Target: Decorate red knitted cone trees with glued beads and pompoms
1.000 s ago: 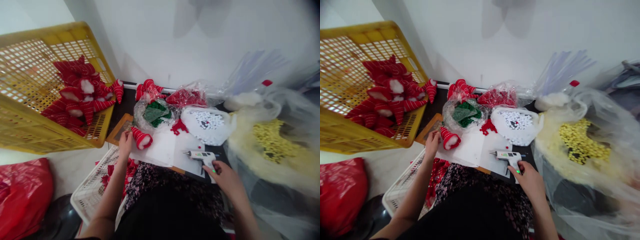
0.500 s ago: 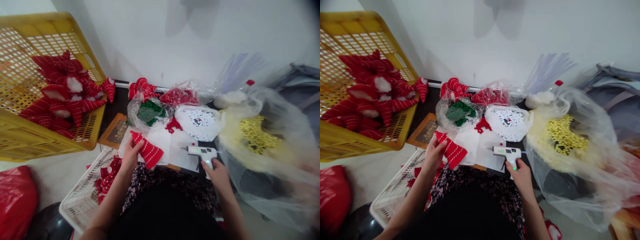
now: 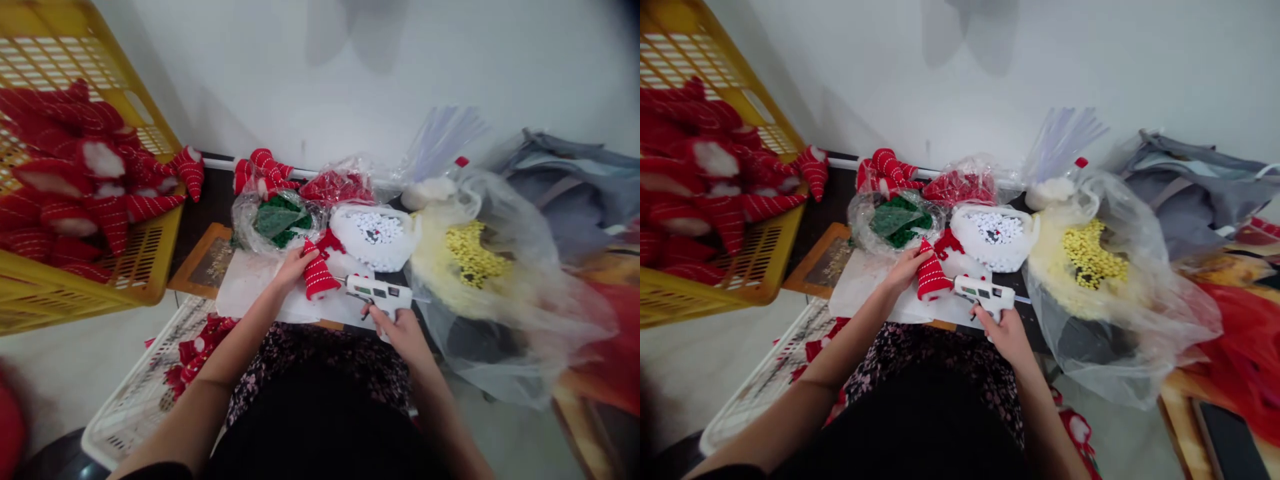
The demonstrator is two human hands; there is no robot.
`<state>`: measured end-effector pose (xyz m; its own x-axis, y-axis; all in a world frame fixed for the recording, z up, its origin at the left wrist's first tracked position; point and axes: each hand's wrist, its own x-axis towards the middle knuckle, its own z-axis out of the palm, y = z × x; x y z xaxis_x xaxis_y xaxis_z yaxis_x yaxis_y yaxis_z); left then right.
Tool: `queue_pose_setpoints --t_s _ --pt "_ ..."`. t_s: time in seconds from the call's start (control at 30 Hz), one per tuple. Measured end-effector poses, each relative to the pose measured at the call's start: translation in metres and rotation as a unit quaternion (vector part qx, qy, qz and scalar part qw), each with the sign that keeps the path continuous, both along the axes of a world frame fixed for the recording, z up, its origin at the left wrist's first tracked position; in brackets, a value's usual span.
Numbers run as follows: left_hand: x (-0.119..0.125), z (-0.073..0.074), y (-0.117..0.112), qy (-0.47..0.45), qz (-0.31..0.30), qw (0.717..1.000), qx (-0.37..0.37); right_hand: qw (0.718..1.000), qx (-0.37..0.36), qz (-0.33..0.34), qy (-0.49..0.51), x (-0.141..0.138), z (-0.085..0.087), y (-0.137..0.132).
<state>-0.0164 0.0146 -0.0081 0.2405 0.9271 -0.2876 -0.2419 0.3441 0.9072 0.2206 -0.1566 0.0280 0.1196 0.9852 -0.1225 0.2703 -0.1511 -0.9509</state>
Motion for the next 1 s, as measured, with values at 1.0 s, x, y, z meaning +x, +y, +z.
queue_pose_setpoints --t_s 1.0 --pt "0.011 0.008 -0.011 0.038 0.016 0.993 0.106 0.979 0.043 0.070 -0.187 0.003 0.010 -0.007"
